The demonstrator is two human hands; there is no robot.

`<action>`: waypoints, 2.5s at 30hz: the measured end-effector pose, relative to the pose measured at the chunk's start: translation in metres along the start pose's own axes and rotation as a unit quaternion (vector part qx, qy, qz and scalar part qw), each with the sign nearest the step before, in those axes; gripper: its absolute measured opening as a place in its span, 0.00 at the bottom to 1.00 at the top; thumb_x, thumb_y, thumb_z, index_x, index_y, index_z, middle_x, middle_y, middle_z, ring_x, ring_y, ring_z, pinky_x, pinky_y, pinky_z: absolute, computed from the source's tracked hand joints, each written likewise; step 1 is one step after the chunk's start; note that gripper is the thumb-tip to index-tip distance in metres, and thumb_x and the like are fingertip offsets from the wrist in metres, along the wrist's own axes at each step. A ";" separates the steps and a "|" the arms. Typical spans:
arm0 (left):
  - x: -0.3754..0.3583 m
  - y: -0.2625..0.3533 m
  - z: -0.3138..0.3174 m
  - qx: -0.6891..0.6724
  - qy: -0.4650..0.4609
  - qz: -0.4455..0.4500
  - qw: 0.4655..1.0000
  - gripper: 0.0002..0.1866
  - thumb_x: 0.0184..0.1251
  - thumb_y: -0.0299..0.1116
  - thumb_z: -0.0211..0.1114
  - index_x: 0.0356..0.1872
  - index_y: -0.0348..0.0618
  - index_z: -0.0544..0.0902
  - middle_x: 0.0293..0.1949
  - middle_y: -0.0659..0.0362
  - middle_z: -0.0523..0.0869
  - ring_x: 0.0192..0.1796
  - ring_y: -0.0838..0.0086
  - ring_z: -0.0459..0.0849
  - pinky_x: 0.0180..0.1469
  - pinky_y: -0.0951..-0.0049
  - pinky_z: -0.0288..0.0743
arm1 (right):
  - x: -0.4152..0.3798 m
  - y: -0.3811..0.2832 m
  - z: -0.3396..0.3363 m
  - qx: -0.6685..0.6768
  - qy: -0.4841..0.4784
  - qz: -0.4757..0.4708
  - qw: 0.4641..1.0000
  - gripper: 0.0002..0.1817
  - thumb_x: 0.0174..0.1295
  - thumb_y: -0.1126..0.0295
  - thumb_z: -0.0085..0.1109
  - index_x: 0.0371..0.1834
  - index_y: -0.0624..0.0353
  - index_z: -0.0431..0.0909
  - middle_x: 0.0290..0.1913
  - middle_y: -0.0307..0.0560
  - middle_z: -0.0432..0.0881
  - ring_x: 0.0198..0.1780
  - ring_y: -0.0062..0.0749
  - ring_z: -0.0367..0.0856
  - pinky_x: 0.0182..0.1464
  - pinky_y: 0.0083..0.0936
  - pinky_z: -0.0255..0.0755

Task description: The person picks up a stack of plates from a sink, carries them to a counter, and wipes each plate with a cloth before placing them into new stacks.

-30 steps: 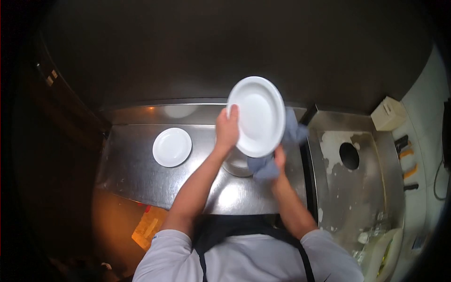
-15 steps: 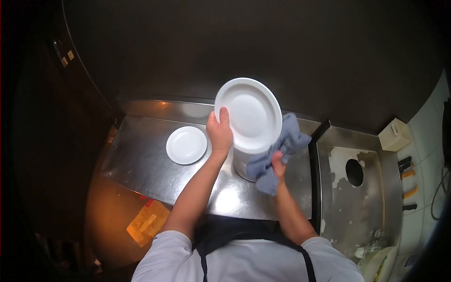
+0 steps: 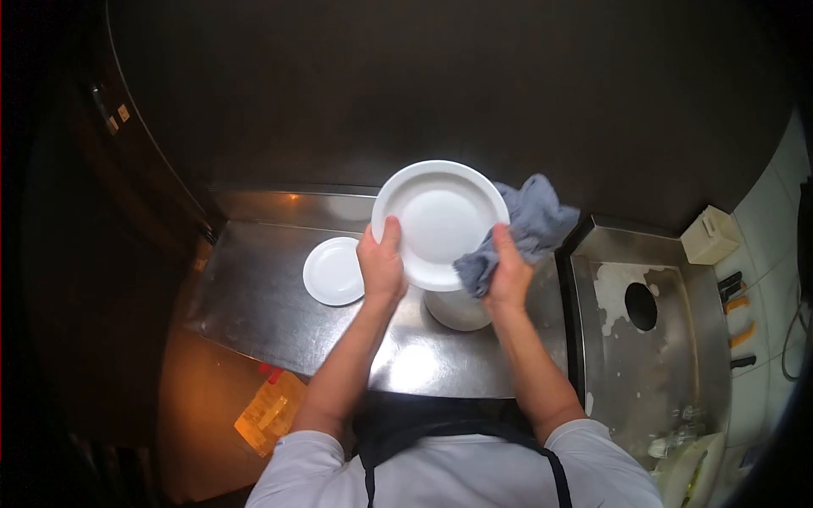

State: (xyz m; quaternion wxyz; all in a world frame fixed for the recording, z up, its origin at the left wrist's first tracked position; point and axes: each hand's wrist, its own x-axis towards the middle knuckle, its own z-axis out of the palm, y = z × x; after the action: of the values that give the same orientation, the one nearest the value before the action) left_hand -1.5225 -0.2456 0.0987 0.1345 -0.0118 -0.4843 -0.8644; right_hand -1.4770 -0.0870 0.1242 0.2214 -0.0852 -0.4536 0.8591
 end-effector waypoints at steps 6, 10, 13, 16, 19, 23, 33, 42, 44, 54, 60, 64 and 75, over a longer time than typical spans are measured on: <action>-0.005 -0.014 -0.021 -0.165 0.086 -0.040 0.982 0.23 0.80 0.33 0.55 0.68 0.32 0.65 0.60 0.46 0.78 0.59 0.60 0.81 0.61 0.59 0.78 | -0.063 0.072 -0.008 -0.120 -0.199 0.121 0.965 0.22 0.62 0.72 0.69 0.59 0.63 0.75 0.53 0.40 0.80 0.55 0.28 0.78 0.59 0.29 0.73; 0.009 0.008 -0.094 -0.059 0.238 -0.012 0.969 0.20 0.80 0.31 0.54 0.65 0.32 0.66 0.60 0.45 0.78 0.59 0.58 0.81 0.61 0.57 0.79 | -0.077 0.042 -0.032 -0.281 -0.279 0.010 0.918 0.34 0.54 0.62 0.78 0.61 0.66 0.74 0.56 0.50 0.82 0.60 0.35 0.80 0.65 0.32 0.71; 0.002 -0.006 -0.164 0.015 0.314 0.023 0.949 0.18 0.77 0.25 0.49 0.64 0.30 0.65 0.60 0.43 0.77 0.59 0.56 0.81 0.60 0.60 0.80 | -0.066 0.021 -0.050 -0.235 -0.203 0.093 0.946 0.29 0.56 0.66 0.77 0.60 0.63 0.76 0.54 0.47 0.83 0.55 0.34 0.82 0.59 0.31 0.76; -0.015 -0.015 -0.182 0.086 0.392 -0.022 0.916 0.19 0.75 0.22 0.48 0.64 0.29 0.65 0.60 0.42 0.76 0.59 0.56 0.81 0.60 0.61 0.79 | -0.056 0.019 -0.059 -0.113 -0.138 0.129 0.976 0.25 0.58 0.69 0.75 0.58 0.62 0.77 0.52 0.43 0.83 0.53 0.30 0.81 0.58 0.29 0.76; -0.014 -0.039 -0.198 0.117 0.425 -0.039 0.897 0.23 0.71 0.19 0.48 0.66 0.26 0.61 0.64 0.38 0.72 0.64 0.54 0.78 0.65 0.61 0.74 | -0.057 0.015 -0.060 -0.107 -0.129 0.113 0.979 0.25 0.58 0.69 0.75 0.58 0.62 0.78 0.52 0.43 0.83 0.53 0.29 0.81 0.58 0.28 0.75; -0.011 -0.064 -0.207 0.165 0.462 -0.050 0.870 0.25 0.69 0.18 0.48 0.67 0.24 0.59 0.65 0.36 0.69 0.66 0.52 0.75 0.69 0.61 0.70 | -0.059 0.014 -0.065 -0.116 -0.140 0.115 0.977 0.26 0.58 0.69 0.76 0.58 0.62 0.78 0.52 0.43 0.83 0.53 0.30 0.81 0.58 0.27 0.74; 0.018 -0.079 -0.164 0.309 0.540 -0.142 0.770 0.25 0.65 0.20 0.50 0.65 0.25 0.65 0.64 0.32 0.70 0.65 0.41 0.74 0.70 0.52 0.70 | -0.062 0.007 -0.076 -0.178 -0.164 0.110 0.964 0.26 0.57 0.69 0.77 0.57 0.63 0.77 0.51 0.43 0.83 0.51 0.30 0.82 0.55 0.28 0.76; 0.040 -0.089 -0.150 0.335 0.538 -0.155 0.758 0.29 0.65 0.23 0.54 0.68 0.29 0.64 0.65 0.36 0.70 0.68 0.43 0.71 0.70 0.53 0.69 | -0.064 0.006 -0.076 -0.157 -0.136 0.097 0.973 0.22 0.59 0.71 0.75 0.55 0.64 0.80 0.50 0.43 0.84 0.51 0.30 0.82 0.56 0.28 0.75; 0.042 -0.086 -0.147 0.352 0.534 -0.185 0.746 0.30 0.65 0.24 0.56 0.69 0.30 0.64 0.66 0.36 0.70 0.68 0.43 0.72 0.70 0.52 0.69 | -0.063 0.007 -0.075 -0.146 -0.141 0.100 0.974 0.24 0.57 0.70 0.76 0.56 0.63 0.79 0.51 0.44 0.83 0.52 0.31 0.81 0.57 0.28 0.75; 0.031 -0.064 -0.136 0.375 0.460 -0.191 0.782 0.40 0.62 0.37 0.70 0.72 0.33 0.61 0.69 0.37 0.67 0.70 0.43 0.68 0.72 0.53 0.65 | -0.020 -0.032 -0.074 -0.200 -0.065 -0.086 0.974 0.24 0.58 0.69 0.76 0.56 0.65 0.79 0.52 0.44 0.83 0.52 0.32 0.81 0.58 0.29 0.74; -0.073 -0.090 -0.047 0.438 -0.091 0.060 0.892 0.58 0.51 0.48 0.80 0.76 0.32 0.53 0.74 0.38 0.60 0.77 0.48 0.58 0.77 0.54 0.51 | 0.072 -0.032 -0.089 -0.568 -0.141 -0.113 0.803 0.31 0.44 0.58 0.81 0.48 0.65 0.81 0.52 0.62 0.84 0.54 0.54 0.84 0.57 0.38 0.75; -0.074 -0.075 0.000 0.578 -0.196 -0.006 0.792 0.80 0.31 0.53 0.87 0.76 0.26 0.35 0.78 0.33 0.43 0.81 0.43 0.44 0.77 0.40 0.44 | 0.095 0.023 -0.093 -0.727 -0.279 -0.223 0.587 0.39 0.47 0.48 0.75 0.57 0.66 0.79 0.66 0.67 0.74 0.69 0.59 0.71 0.72 0.48 0.60; -0.065 -0.109 -0.009 0.338 -0.138 0.095 0.926 0.76 0.35 0.48 0.87 0.78 0.33 0.38 0.70 0.40 0.66 0.75 0.52 0.63 0.75 0.59 0.59 | 0.060 0.062 -0.073 -0.640 -0.418 -0.158 0.625 0.30 0.52 0.58 0.69 0.59 0.59 0.79 0.57 0.64 0.80 0.61 0.63 0.73 0.70 0.49 0.60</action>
State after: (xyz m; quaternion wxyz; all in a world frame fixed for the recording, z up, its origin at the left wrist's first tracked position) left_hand -1.4856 -0.1853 -0.0068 0.1438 -0.1308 -0.7581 -0.6225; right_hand -1.5235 -0.0358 0.0354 0.0300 0.2358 -0.9393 0.2473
